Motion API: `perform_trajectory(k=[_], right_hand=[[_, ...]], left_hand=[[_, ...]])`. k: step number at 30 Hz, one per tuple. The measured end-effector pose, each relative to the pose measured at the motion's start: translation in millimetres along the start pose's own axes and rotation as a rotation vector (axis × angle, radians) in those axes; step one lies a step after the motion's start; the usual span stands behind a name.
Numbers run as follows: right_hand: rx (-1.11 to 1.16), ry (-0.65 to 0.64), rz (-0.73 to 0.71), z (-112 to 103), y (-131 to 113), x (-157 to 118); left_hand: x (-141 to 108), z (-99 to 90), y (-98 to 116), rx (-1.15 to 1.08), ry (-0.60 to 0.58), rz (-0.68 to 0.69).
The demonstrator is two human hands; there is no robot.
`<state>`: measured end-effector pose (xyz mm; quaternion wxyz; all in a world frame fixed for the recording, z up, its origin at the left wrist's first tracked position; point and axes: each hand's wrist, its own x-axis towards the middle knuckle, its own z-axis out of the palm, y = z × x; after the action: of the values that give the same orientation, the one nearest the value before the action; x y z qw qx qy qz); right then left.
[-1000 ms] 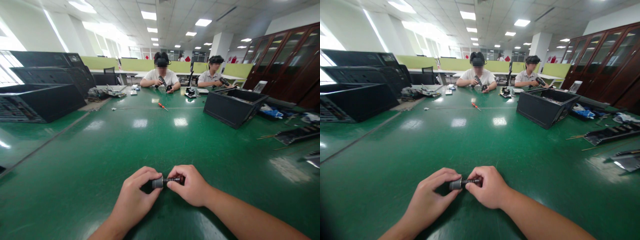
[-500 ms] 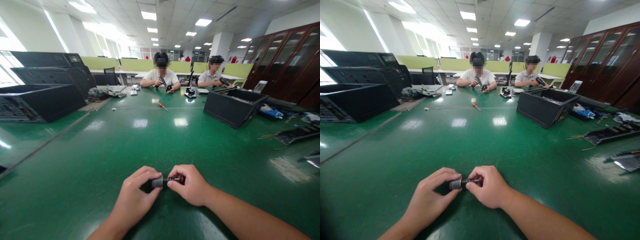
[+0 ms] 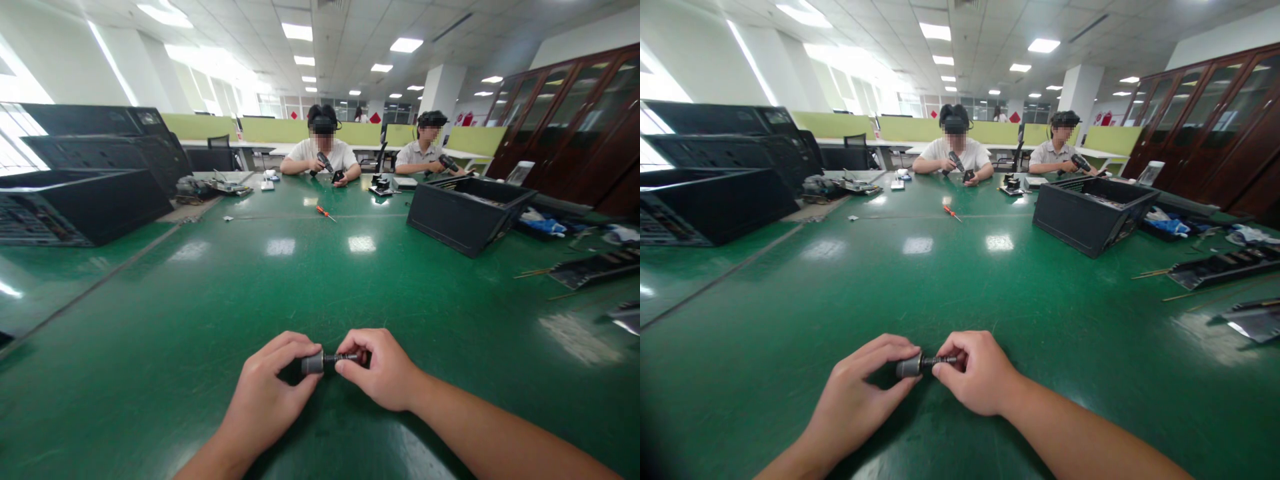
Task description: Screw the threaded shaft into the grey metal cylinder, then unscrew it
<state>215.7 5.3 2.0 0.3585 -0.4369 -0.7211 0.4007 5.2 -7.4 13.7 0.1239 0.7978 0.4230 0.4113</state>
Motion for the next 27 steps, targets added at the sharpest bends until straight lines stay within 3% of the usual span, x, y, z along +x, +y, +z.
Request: perform_trajectory(k=[27], right_hand=[[0.049, 0.003, 0.026, 1.5, -0.1, -1.3]], left_hand=[[0.1, -2.6, -3.3, 0.027, 0.006, 0.002]])
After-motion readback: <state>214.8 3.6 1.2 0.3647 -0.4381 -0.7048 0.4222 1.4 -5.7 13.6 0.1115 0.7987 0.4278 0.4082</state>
